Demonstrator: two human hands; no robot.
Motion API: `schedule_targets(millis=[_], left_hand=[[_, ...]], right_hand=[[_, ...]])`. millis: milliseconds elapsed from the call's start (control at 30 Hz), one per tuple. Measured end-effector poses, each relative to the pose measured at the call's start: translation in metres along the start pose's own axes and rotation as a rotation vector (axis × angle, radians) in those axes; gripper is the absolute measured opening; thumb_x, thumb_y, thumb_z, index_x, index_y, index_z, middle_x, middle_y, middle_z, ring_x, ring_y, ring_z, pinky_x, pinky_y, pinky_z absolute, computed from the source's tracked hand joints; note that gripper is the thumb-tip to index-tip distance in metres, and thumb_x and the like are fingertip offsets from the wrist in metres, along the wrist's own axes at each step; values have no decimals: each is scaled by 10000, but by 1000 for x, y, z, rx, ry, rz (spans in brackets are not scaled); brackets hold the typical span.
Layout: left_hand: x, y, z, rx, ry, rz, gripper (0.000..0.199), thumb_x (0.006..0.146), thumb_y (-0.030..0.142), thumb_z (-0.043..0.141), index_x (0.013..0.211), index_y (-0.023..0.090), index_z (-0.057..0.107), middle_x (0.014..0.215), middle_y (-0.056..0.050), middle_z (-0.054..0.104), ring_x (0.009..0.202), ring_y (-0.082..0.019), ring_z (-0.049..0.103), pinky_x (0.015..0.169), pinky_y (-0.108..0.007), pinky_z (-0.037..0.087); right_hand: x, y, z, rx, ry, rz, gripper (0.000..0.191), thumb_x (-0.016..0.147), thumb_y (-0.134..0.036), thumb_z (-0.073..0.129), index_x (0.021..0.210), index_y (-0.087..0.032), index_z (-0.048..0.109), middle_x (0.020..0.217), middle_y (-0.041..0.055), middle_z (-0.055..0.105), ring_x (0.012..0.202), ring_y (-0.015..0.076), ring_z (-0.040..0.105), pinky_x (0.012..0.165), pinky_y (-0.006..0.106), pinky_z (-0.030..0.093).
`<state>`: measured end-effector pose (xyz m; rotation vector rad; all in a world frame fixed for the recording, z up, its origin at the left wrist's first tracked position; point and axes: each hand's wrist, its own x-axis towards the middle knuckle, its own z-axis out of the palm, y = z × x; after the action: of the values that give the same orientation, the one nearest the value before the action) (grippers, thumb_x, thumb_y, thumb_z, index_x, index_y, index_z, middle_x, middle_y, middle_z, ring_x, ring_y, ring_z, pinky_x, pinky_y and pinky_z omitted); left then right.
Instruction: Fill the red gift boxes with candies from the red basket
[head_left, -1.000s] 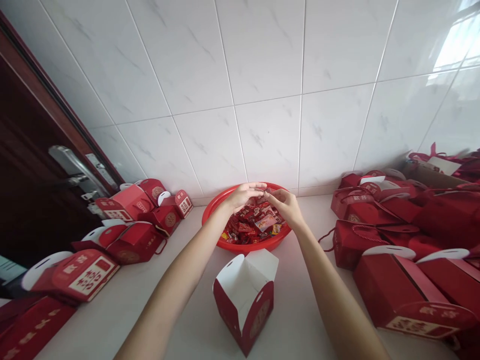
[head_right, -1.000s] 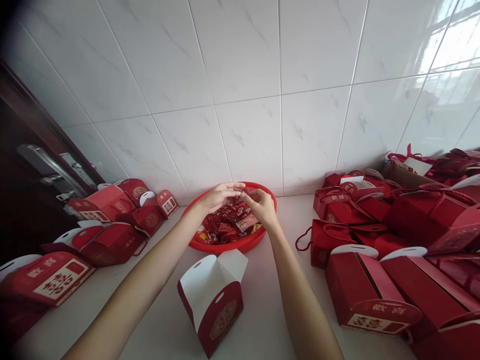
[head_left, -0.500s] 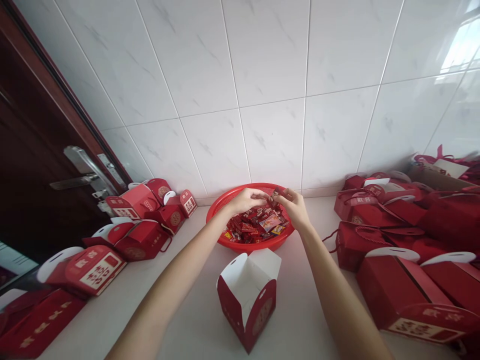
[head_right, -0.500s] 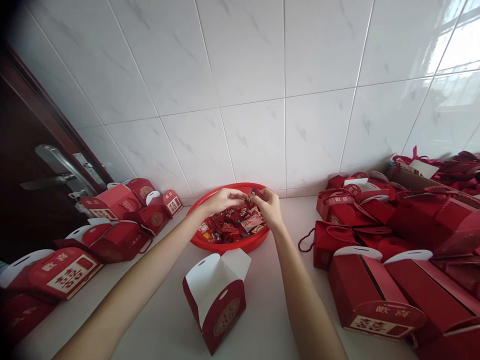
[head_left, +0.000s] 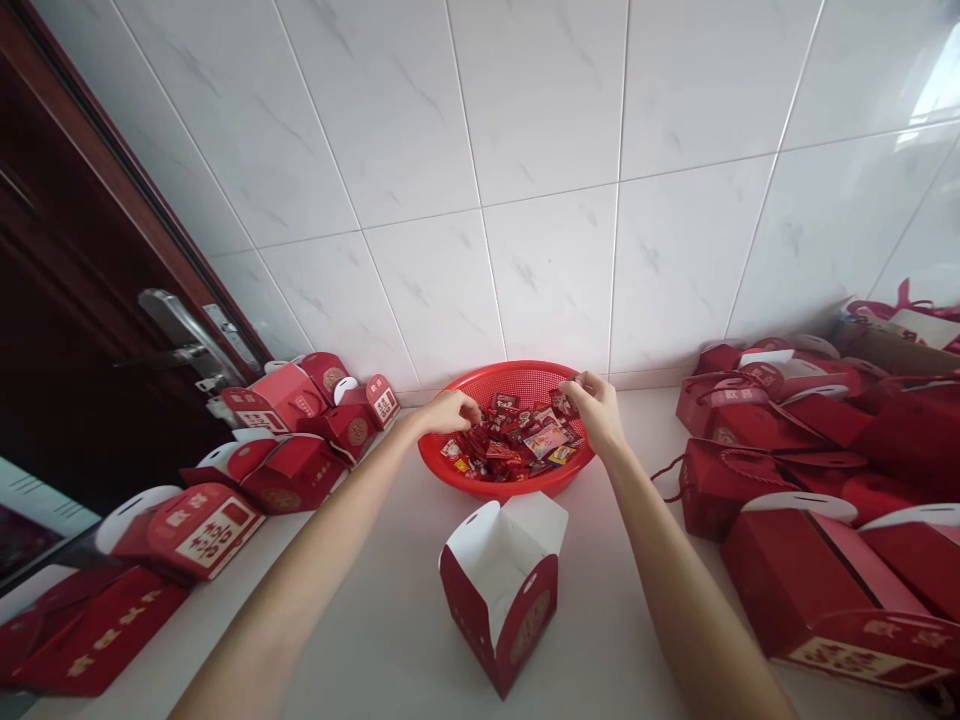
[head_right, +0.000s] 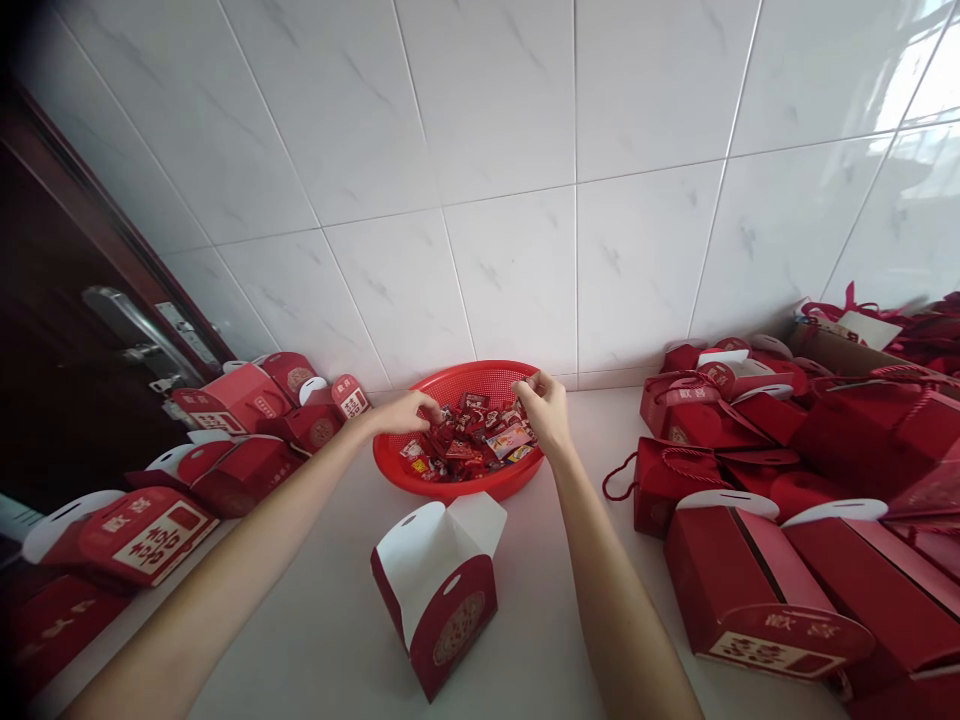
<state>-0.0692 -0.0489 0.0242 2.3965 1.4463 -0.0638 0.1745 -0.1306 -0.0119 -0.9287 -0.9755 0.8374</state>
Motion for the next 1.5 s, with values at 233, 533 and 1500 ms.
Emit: schedule_targets(millis=[233,533,1500], left_hand=[[-11,8,11,190,-174,-125,116,536,232,726,646,198,746,721,-53,742,733,-243,674,629,-268,478],[-7,14,21,71,-272,-47,285,510,365,820,736,200,772,788,-17,766,760,-208,683,650,-226,482],[10,18,17,-568,297,163,511,702,183,684,1210,125,693,1140,-96,734,980,-211,675,853,-305,534]], right_hand=[[1,4,-2,-41,-12,6,344,677,-347,717,586,-240,403,464,-75,465,454,96,424,461,232,328],[-1,1,-1,-77,-11,4,330,675,-369,710,590,-236,420,474,-70,482,458,94,410,460,231,319],[0,2,-2,-12,-17,18,351,690,-449,766,639,-224,502,503,-61,521,474,104,456,484,243,362]])
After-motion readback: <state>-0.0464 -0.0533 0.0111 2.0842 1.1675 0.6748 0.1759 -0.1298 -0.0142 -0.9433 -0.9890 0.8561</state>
